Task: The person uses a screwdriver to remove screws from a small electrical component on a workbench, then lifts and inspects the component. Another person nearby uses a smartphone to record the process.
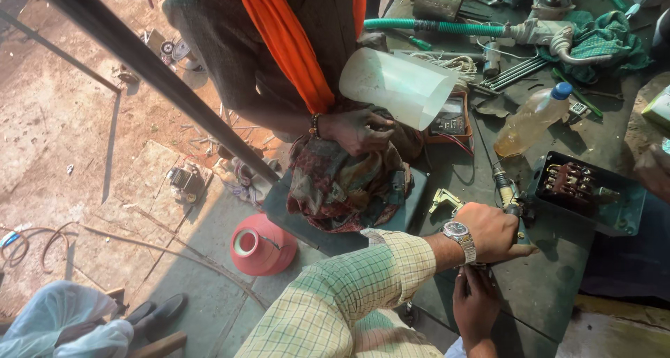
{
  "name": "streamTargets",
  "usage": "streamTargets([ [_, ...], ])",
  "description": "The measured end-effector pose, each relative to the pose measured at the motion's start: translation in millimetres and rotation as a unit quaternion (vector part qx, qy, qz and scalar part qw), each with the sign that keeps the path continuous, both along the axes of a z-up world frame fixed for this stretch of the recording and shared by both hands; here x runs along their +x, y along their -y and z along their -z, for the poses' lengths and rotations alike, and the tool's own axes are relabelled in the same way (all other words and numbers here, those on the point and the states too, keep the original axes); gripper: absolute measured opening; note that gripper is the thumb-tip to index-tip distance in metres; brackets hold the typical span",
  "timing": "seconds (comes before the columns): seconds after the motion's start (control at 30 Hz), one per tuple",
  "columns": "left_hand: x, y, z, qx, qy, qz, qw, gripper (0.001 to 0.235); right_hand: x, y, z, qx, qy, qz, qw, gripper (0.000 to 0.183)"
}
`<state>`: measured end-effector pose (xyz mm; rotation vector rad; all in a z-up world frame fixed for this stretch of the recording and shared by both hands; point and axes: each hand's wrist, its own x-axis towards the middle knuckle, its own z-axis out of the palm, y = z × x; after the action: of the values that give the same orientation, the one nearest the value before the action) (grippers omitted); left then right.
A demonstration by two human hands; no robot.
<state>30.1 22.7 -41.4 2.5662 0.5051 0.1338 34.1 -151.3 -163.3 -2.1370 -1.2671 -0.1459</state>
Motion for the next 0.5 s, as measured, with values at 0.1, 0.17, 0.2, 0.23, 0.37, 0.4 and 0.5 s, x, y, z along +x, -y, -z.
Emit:
streamTargets([
  [0.1,-4.8,1.2,-3.7,0.007,-0.005,-0.003,1.0,0.069,-0.8,4.5,4.5,-0.037,-0.004,0.014,0.999,0.023],
  [0.17,-4.5,0.8,-5.3,0.014,0.001,-0.005,1.0,0.069,4.6,8.5,5.4,-0.033,0.02,0.011,0.999,0.026],
  [0.2,-2.8,-1.2,-5.8,0.021,0.007,-0.006,1.0,0.069,8.9,8.9,5.7,-0.019,0.045,0.001,0.999,0.028],
  [0.23,-4.9,-0.7,-4.3,0.025,0.009,-0.006,1.0,0.069,8.0,12.5,6.5,-0.009,0.067,-0.01,0.998,0.031],
  [0.37,-4.9,2.0,0.5,0.051,0.025,-0.018,0.998,0.072,8.0,10.8,10.8,0.021,0.081,-0.033,0.996,0.025],
  [0.4,-5.5,5.2,0.0,0.048,0.02,-0.015,0.999,0.071,7.5,9.2,10.0,0.016,0.081,-0.03,0.996,0.025],
  [0.5,-6.8,4.7,-7.0,0.043,0.003,-0.008,0.999,0.07,4.4,1.4,3.4,0.028,0.066,-0.044,0.996,0.024],
])
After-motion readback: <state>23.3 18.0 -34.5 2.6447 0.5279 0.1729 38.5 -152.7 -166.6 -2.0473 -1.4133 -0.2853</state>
